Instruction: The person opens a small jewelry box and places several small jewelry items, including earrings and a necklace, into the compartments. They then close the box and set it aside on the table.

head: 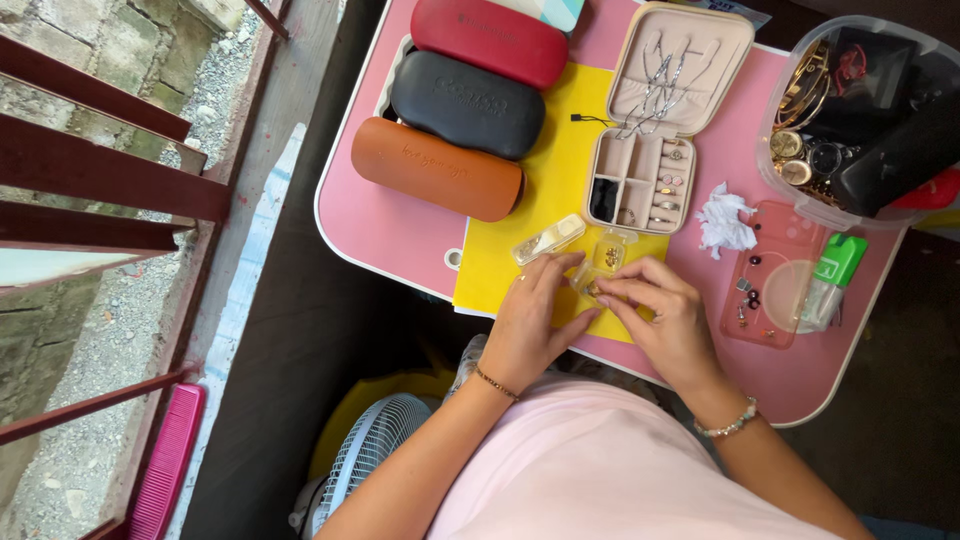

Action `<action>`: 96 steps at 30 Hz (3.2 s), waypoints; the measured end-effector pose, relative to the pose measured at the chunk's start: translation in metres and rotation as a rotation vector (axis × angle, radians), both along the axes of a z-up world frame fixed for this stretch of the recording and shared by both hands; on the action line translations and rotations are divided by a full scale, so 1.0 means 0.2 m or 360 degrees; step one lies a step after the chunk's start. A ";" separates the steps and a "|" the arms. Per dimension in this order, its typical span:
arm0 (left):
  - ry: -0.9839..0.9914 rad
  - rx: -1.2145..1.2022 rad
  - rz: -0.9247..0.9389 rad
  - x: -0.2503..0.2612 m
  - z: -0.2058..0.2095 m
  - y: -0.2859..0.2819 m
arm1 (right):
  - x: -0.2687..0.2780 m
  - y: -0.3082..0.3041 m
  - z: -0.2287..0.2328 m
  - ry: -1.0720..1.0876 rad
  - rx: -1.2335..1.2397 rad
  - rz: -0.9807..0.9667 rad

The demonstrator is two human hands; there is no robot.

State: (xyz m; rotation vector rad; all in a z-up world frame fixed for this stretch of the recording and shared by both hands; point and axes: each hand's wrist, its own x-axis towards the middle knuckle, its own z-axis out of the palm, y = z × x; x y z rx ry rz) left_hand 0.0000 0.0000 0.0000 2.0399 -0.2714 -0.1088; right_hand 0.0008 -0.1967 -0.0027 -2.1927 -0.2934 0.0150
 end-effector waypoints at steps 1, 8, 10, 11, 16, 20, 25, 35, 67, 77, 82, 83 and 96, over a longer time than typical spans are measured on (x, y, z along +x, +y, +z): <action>-0.0086 -0.0001 0.0006 0.00 0.00 0.00 | -0.01 0.00 0.02 0.0020 0.0004 -0.0021; -0.0259 -0.0021 0.0038 0.01 -0.01 -0.01 | -0.03 0.02 0.08 0.0175 0.0032 -0.0253; -0.0286 -0.0030 0.0015 0.01 -0.01 -0.02 | -0.03 0.02 0.07 0.0182 0.0044 -0.0260; -0.0292 -0.0035 -0.0006 0.02 -0.01 -0.02 | -0.03 0.02 0.06 0.0141 0.0086 -0.0246; -0.0556 0.0033 -0.0161 0.03 0.00 0.00 | -0.04 0.00 0.00 0.0212 0.0257 -0.0282; -0.0669 0.0143 -0.0287 0.04 -0.01 0.01 | -0.04 -0.01 -0.05 0.0316 0.0443 -0.0290; -0.0779 0.0214 -0.0324 0.05 -0.03 0.01 | -0.05 -0.03 -0.03 0.0329 0.0418 -0.0251; -0.0741 0.0144 -0.0310 0.05 -0.07 0.00 | -0.04 -0.01 -0.03 0.0273 0.0065 -0.0344; -0.0738 0.0792 -0.0210 0.76 -0.06 -0.19 | 0.58 -0.11 0.14 -0.0278 -0.0173 -0.0183; -0.0521 0.0696 -0.0191 0.77 -0.09 -0.24 | 0.56 -0.04 0.17 -0.0396 -0.0509 -0.0118; -0.0504 0.0617 -0.0152 0.75 -0.12 -0.24 | 0.58 -0.04 0.13 -0.0403 -0.0554 -0.0150; -0.0509 0.0582 -0.0129 0.74 -0.13 -0.25 | 0.58 -0.04 0.12 -0.0395 -0.0562 -0.0155; -0.0466 0.0515 -0.0164 0.83 -0.19 -0.20 | 0.62 -0.08 0.05 -0.0296 -0.0327 -0.0150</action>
